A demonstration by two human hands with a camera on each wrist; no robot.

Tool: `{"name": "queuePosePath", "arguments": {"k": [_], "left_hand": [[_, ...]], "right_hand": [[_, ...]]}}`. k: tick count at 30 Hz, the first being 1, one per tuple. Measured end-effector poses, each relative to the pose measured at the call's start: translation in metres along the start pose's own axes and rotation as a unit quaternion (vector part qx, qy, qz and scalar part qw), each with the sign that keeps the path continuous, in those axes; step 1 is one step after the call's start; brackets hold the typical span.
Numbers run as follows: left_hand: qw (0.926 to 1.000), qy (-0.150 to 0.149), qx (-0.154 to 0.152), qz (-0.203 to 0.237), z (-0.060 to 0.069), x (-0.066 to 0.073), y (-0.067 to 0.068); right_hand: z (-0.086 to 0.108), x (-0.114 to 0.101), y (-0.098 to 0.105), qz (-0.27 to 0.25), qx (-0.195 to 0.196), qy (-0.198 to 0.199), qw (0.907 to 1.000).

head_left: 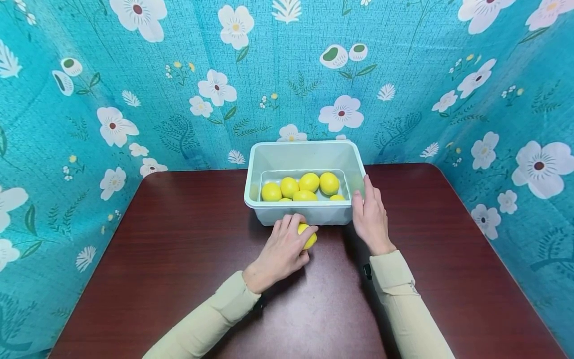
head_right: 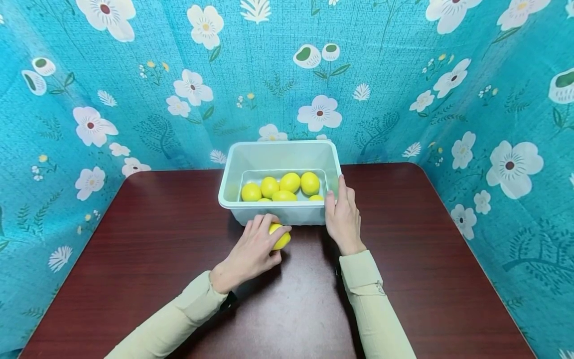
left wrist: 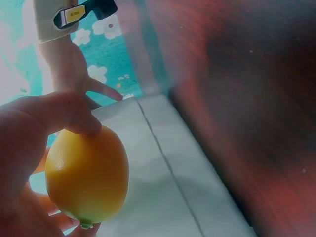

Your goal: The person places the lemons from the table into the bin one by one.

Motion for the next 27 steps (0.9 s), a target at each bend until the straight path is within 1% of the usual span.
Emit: {"name": "queuePosePath", "arguments": {"k": [6, 14, 21, 27], "left_hand": [[1.0000, -0.003, 0.000, 0.006, -0.003, 0.000, 0.005], [0.9999, -0.009, 0.005, -0.007, -0.009, 0.000, 0.017], [0.9994, -0.012, 0.031, -0.004, -0.016, -0.001, 0.029], [0.9991, -0.011, 0.041, 0.000, -0.019, -0.002, 0.036]], "right_hand": [[0.000, -0.001, 0.000, 0.000, -0.001, -0.002, 1.0000], [0.000, 0.000, 0.000, 0.000, 0.000, -0.004, 1.0000], [0.000, -0.001, 0.001, 0.003, 0.003, -0.003, 1.0000], [0.001, -0.001, 0.000, 0.000, 0.001, -0.003, 1.0000]]}}
Point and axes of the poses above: each hand's wrist, its own z-axis away from the middle knuckle, its own y-axis out of the back of the hand, x = y × z, the point moved 8 cm from there along -z, towards the middle knuckle, and after that the axes turned 2 degrees about x, right-handed, at the moved point
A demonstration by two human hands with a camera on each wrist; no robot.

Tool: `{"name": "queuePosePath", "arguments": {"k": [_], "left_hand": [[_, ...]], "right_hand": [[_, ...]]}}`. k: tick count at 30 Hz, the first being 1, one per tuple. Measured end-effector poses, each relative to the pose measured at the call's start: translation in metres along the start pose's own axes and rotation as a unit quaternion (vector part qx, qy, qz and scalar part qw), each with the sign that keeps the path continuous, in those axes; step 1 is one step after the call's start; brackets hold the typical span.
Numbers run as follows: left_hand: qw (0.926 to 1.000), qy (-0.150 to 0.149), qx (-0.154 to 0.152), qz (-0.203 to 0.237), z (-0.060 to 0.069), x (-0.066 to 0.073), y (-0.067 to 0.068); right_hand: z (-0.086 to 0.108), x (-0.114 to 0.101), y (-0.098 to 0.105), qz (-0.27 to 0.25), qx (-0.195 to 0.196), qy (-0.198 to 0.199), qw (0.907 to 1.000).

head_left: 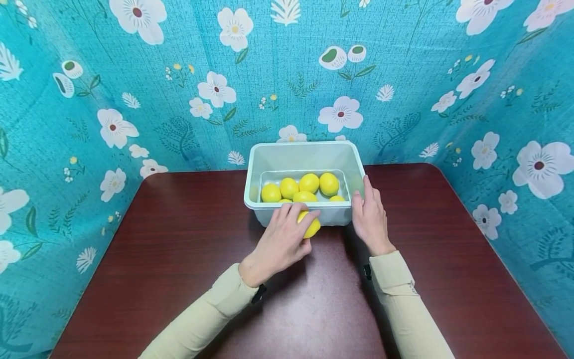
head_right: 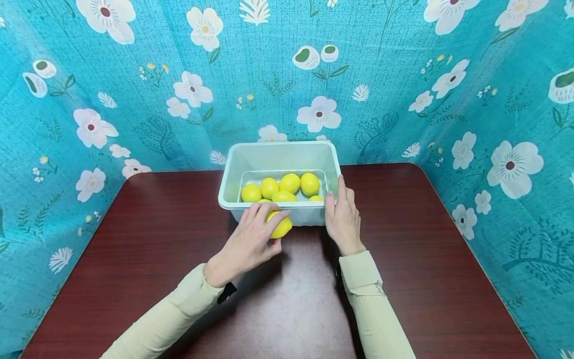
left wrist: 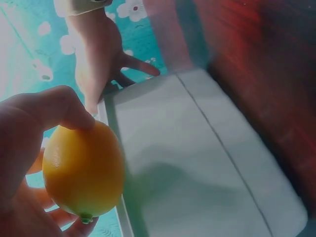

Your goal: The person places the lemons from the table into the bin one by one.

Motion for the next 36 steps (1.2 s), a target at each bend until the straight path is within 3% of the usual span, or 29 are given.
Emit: {"name": "queuePosePath", "arguments": {"k": [9, 20, 28, 36], "left_hand": [[0.9995, -0.003, 0.032, 0.001, -0.010, -0.004, 0.015], [0.9994, 0.004, 0.036, 0.004, -0.021, -0.012, 0.028], [0.9994, 0.009, 0.033, -0.006, -0.028, -0.013, 0.031], [0.9987, 0.023, 0.041, 0.018, -0.034, -0.020, 0.032]], "right_hand": [[-0.001, 0.001, 0.000, 0.001, 0.000, -0.002, 1.0000], [-0.001, 0.002, -0.002, 0.001, -0.001, -0.004, 1.0000], [-0.001, 0.003, -0.002, 0.003, -0.001, -0.005, 1.0000], [0.000, 0.002, -0.002, 0.005, 0.000, -0.003, 1.0000]]}}
Point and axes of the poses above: each hand's wrist, its own z-axis away from the middle knuckle, its own y-axis out of the back of the hand, x = y × z, the point moved 8 cm from there along -z, towards the middle knuckle, and after that the axes turned 2 degrees about x, right-handed, at the moved point
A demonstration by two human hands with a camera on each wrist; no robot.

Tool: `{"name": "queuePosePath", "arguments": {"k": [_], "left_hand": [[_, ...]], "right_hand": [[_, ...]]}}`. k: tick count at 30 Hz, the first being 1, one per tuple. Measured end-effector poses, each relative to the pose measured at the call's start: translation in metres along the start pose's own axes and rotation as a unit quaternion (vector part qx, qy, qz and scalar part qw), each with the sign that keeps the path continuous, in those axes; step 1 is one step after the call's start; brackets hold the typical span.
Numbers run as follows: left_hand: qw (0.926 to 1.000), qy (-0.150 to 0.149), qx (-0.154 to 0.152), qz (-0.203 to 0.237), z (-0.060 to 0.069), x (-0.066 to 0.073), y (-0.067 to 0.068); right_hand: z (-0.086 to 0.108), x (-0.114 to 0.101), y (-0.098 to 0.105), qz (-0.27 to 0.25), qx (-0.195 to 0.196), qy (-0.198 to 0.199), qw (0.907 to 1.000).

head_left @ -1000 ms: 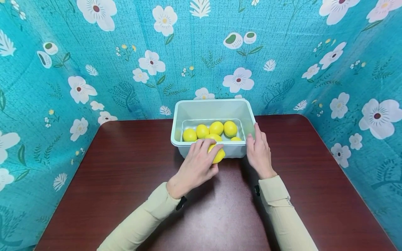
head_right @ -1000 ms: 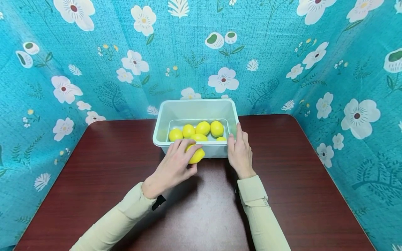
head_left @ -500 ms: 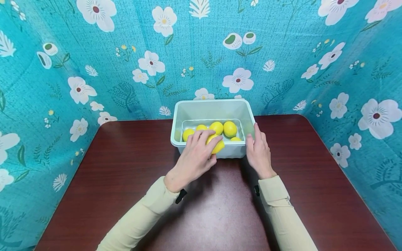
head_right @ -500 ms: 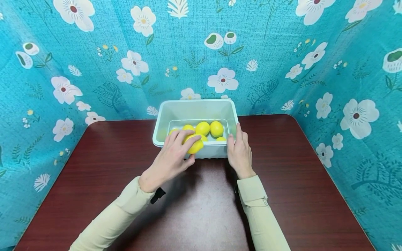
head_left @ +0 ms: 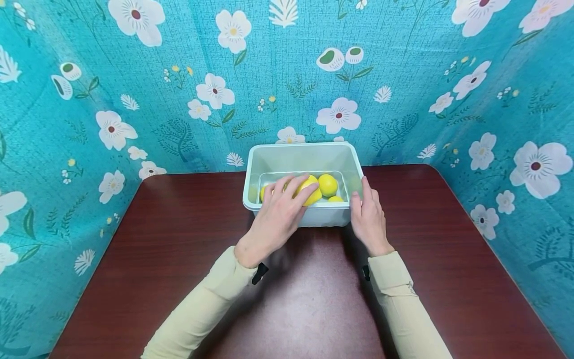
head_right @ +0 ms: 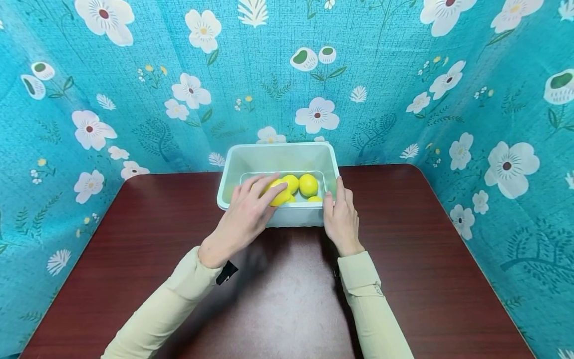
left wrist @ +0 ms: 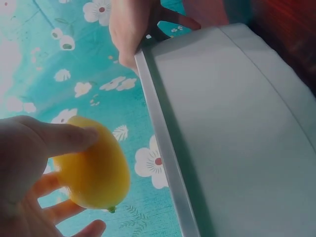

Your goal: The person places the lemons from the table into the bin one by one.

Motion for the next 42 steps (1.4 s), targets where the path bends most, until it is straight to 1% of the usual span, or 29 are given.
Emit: {"name": "queuePosePath", "arguments": {"k": [6, 12, 15, 18, 23, 31, 37, 42], "left_hand": [[0.9999, 0.016, 0.001, 0.005, -0.005, -0.004, -0.002], [0.9995, 0.032, 0.005, -0.001, -0.010, -0.005, -0.008], [0.9994, 0.030, 0.013, -0.011, -0.013, -0.003, -0.010], [0.9995, 0.027, 0.018, -0.003, -0.016, -0.001, -0.012], [0.9995, 0.021, 0.006, 0.023, -0.020, 0.001, -0.019], [0.9995, 0.021, -0.013, 0.019, -0.024, 0.005, -0.032], [0.9996, 0.020, -0.011, 0.016, -0.026, 0.007, -0.037], [0.9996, 0.018, -0.011, 0.021, -0.027, 0.010, -0.039]], "right_hand": [[0.000, 0.000, 0.000, -0.003, -0.002, -0.004, 1.0000], [0.000, -0.001, 0.002, -0.004, 0.001, -0.001, 1.0000], [0.000, 0.000, 0.002, -0.005, 0.003, -0.001, 1.0000], [-0.001, 0.000, 0.002, -0.004, 0.000, -0.004, 1.0000], [-0.001, 0.001, 0.001, 0.000, -0.003, -0.008, 1.0000], [0.000, 0.001, 0.002, 0.001, -0.009, -0.011, 0.9999], [0.001, 0.002, 0.001, 0.002, -0.007, -0.015, 0.9999], [0.003, 0.001, 0.000, -0.001, -0.009, -0.009, 0.9999]]}}
Point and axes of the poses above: each hand's wrist, its own z-axis away from the middle knuckle, its own y-axis out of the back of the hand, x = y × z, the point moved 8 cm from there along -z, towards the middle knuckle, and after that the axes turned 2 degrees about x, right-handed, at the moved point
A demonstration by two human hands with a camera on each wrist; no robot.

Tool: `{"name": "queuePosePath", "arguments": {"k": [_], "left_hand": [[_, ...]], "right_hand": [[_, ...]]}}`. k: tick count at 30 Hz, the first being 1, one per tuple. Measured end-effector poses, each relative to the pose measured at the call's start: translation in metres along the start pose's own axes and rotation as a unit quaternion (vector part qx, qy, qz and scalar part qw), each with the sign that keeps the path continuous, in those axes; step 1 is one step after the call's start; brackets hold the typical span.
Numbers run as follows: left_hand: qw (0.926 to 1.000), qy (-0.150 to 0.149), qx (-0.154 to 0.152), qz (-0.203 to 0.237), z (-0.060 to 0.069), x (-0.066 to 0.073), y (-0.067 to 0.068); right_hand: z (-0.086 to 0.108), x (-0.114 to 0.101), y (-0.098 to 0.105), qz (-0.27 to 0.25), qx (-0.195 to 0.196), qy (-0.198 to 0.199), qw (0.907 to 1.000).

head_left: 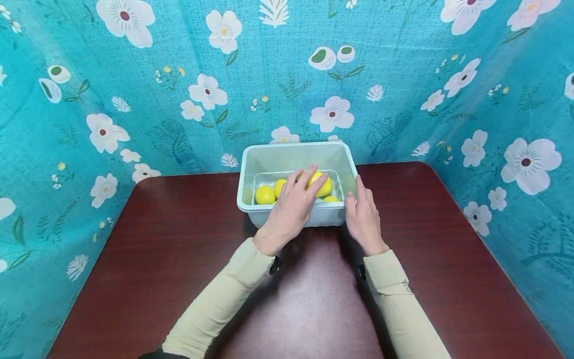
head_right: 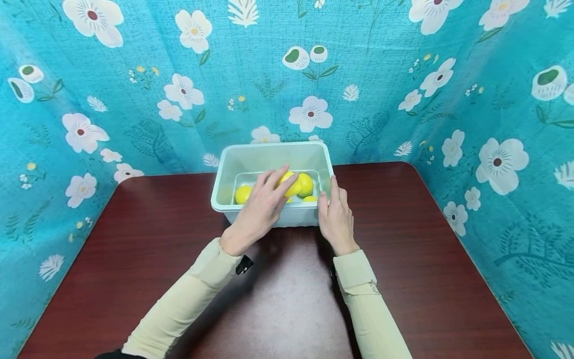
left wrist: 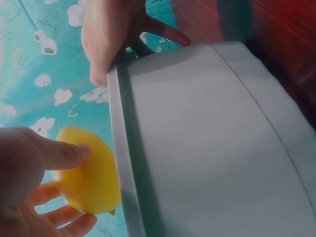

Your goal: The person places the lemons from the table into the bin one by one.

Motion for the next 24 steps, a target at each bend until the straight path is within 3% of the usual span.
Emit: {"name": "queuePosePath", "arguments": {"k": [13, 24], "left_hand": [[0.9999, -0.001, -0.012, 0.010, -0.0018, 0.0028, -0.0073], [0.9980, 0.000, -0.016, 0.061, 0.0007, -0.0001, -0.0085]], "right_hand": [[0.0012, -0.0014, -0.0009, -0.003, 0.006, 0.003, 1.0000], [0.0013, -0.0019, -0.0019, 0.001, 0.008, 0.008, 0.9999]]}}
Point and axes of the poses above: each hand's wrist, its own z-axis away from the middle knuckle, its own y-axis out of the back of the hand, x = y × z, the point moved 8 cm from there along -z, towards the middle knuckle, and after that the axes turned 2 degrees about x, right-handed, at the moved point
